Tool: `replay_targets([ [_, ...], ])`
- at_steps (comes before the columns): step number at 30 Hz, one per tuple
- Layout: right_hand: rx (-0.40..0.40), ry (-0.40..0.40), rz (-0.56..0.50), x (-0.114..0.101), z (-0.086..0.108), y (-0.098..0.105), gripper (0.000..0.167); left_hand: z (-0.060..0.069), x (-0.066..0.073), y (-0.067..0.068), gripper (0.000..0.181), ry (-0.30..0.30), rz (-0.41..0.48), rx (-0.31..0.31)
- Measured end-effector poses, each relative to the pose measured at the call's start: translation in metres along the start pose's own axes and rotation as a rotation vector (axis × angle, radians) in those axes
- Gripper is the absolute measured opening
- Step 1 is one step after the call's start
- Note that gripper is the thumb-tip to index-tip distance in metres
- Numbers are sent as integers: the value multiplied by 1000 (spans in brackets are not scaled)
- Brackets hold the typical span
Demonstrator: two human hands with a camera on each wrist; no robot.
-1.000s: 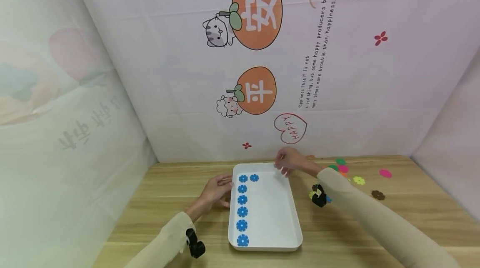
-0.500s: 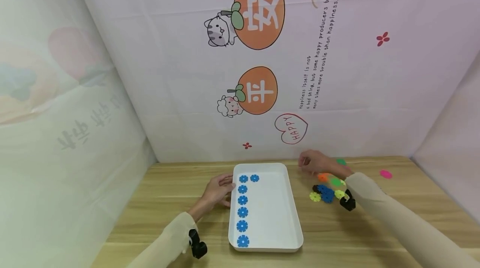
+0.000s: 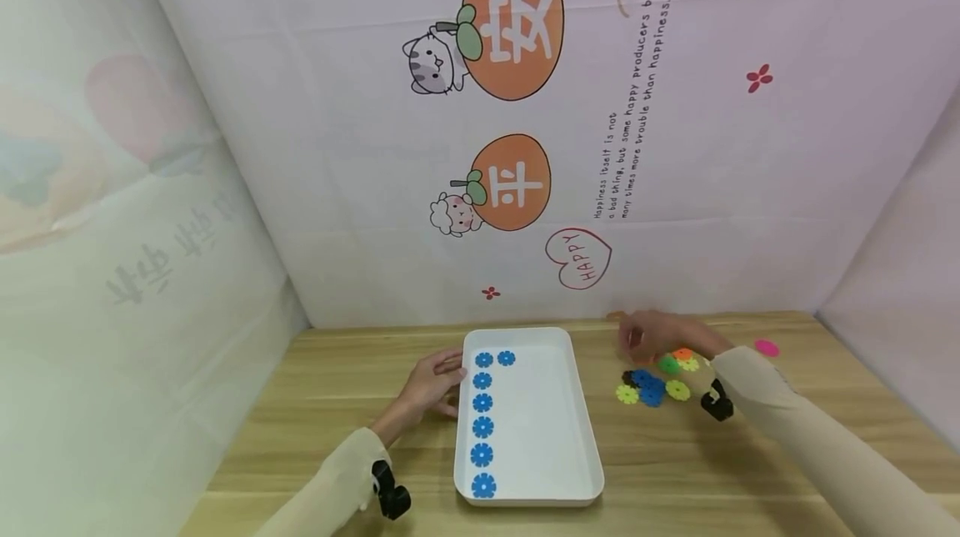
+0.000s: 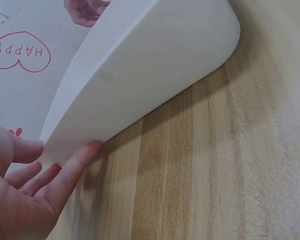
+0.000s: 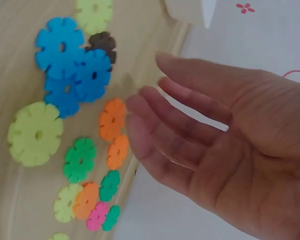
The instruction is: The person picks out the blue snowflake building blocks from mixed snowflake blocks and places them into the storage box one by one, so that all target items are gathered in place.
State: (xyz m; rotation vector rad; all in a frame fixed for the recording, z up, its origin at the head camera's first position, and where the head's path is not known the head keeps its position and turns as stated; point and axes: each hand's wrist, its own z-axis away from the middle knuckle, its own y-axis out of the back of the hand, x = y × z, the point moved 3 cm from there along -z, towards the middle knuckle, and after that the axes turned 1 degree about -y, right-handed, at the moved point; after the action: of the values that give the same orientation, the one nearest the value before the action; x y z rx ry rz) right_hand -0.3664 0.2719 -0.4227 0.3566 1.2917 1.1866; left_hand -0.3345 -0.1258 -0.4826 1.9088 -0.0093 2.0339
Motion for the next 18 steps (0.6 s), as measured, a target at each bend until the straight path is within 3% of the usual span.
replay_targets([
  [8, -78, -47, 28, 0, 13, -15, 25, -1, 1, -1, 49, 2, -2, 2],
  [13, -57, -40, 102, 2, 15, -17, 31, -1, 1, -2, 49, -7, -18, 8],
  [18, -24, -18, 92, 5, 12, -23, 28, 1, 0, -2, 50, -10, -17, 14],
])
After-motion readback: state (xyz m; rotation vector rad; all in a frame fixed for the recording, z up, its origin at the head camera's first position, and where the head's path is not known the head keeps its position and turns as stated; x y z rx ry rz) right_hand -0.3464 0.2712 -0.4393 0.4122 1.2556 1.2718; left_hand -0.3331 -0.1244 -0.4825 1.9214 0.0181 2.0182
